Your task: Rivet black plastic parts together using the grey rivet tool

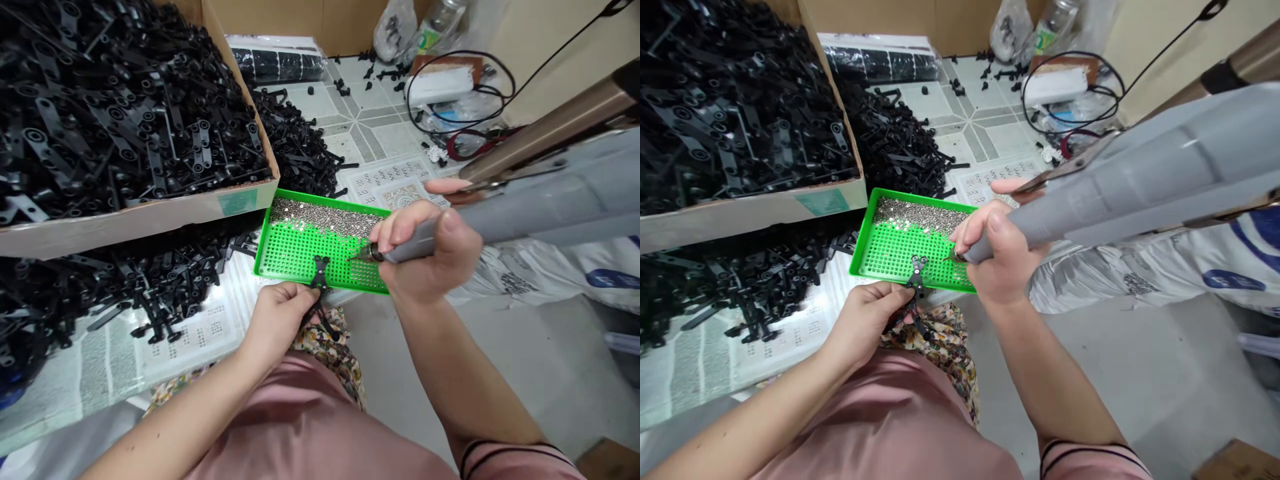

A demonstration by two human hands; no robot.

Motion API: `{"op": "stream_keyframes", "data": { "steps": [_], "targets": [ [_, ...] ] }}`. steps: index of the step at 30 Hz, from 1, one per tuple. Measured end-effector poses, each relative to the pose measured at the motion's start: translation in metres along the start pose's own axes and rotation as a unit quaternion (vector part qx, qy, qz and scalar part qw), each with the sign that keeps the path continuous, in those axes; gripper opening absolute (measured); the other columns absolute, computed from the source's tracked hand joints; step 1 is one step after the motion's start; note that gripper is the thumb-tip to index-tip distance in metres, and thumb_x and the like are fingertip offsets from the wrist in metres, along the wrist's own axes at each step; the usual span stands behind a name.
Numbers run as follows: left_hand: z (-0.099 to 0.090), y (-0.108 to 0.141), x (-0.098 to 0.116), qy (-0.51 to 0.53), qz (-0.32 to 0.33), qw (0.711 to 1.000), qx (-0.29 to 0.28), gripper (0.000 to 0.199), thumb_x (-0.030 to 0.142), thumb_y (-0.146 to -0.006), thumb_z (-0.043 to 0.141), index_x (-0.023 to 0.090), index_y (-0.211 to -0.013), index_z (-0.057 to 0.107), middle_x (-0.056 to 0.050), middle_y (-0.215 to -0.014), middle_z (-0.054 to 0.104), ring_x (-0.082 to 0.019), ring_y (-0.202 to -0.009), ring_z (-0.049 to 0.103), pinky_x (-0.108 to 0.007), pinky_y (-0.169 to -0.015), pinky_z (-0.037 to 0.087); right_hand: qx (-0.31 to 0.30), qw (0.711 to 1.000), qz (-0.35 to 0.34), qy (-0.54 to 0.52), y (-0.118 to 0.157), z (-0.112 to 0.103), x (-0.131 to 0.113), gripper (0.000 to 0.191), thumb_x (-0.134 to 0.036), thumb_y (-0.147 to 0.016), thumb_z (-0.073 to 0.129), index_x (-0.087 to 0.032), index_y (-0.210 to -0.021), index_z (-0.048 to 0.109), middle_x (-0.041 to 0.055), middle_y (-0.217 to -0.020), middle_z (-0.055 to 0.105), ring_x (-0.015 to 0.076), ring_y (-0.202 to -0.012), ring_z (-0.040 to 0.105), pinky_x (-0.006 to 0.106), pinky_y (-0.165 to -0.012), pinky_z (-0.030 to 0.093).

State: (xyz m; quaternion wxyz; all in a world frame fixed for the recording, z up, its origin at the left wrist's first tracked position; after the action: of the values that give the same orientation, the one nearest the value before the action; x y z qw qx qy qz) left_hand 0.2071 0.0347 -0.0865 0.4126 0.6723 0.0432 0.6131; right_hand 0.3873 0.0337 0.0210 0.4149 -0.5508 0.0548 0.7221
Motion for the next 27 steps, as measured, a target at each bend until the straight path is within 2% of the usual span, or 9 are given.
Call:
{"op": "stream_keyframes", "data": {
  "steps": [4,8,16,27],
  "targets": [
    [0.002,-0.001,0.0,0.016,-0.012,1.0,-0.003,0.028,0.037,-0.073,0.061,0.016,-0.055,0.06,0.0,-0.049,0.059,-0.01,-0.042,0.042,-0.023,-0.045,0.031,-0.046,0.996,0.058,-0.044,0.016,0.024,0.002,0.019,-0.036,-0.075,0.058,-0.023,-0.088,0.059,-0.0068,-0.045,0.046,0.0116,-0.032,0.041,0.029,-0.036,0.041],
    [0.001,-0.001,-0.002,0.018,-0.005,1.0,-0.004,0.027,0.036,-0.074,0.06,0.016,-0.055,0.059,-0.001,-0.048,0.059,-0.01,-0.041,0.043,-0.023,-0.044,0.031,-0.068,0.993,0.075,-0.056,0.025,0.035,0.01,0.02,-0.039,-0.075,0.061,-0.024,-0.088,0.056,-0.0082,-0.045,0.045,0.0111,-0.031,0.041,0.029,-0.036,0.041],
    [0.001,-0.002,-0.003,0.03,-0.005,1.0,-0.007,0.026,0.033,-0.075,0.059,0.016,-0.055,0.058,-0.001,-0.047,0.059,-0.01,-0.04,0.044,-0.022,-0.043,0.032,-0.066,0.992,0.091,-0.06,0.027,0.036,0.014,0.022,-0.035,-0.073,0.061,-0.024,-0.091,0.053,-0.0074,-0.044,0.051,0.0134,-0.031,0.042,0.03,-0.036,0.04],
    [0.0,-0.003,-0.003,0.01,-0.001,1.0,-0.006,0.027,0.033,-0.075,0.058,0.016,-0.055,0.058,-0.001,-0.047,0.058,-0.01,-0.042,0.045,-0.023,-0.045,0.033,-0.131,0.989,0.054,-0.043,0.031,0.042,0.011,0.02,-0.033,-0.077,0.063,-0.024,-0.093,0.054,-0.0071,-0.048,0.052,0.0134,-0.035,0.046,0.03,-0.037,0.042]
  ]
}}
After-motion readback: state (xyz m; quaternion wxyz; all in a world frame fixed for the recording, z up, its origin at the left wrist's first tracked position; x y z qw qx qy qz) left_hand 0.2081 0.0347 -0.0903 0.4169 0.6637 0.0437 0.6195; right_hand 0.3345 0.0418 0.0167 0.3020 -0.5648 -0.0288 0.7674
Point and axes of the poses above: each hand's wrist, its own y-axis away from the middle knuckle, its own z-axis out of the palm, x = y × z, the point moved 7 cm from there along -y, towards the middle knuckle
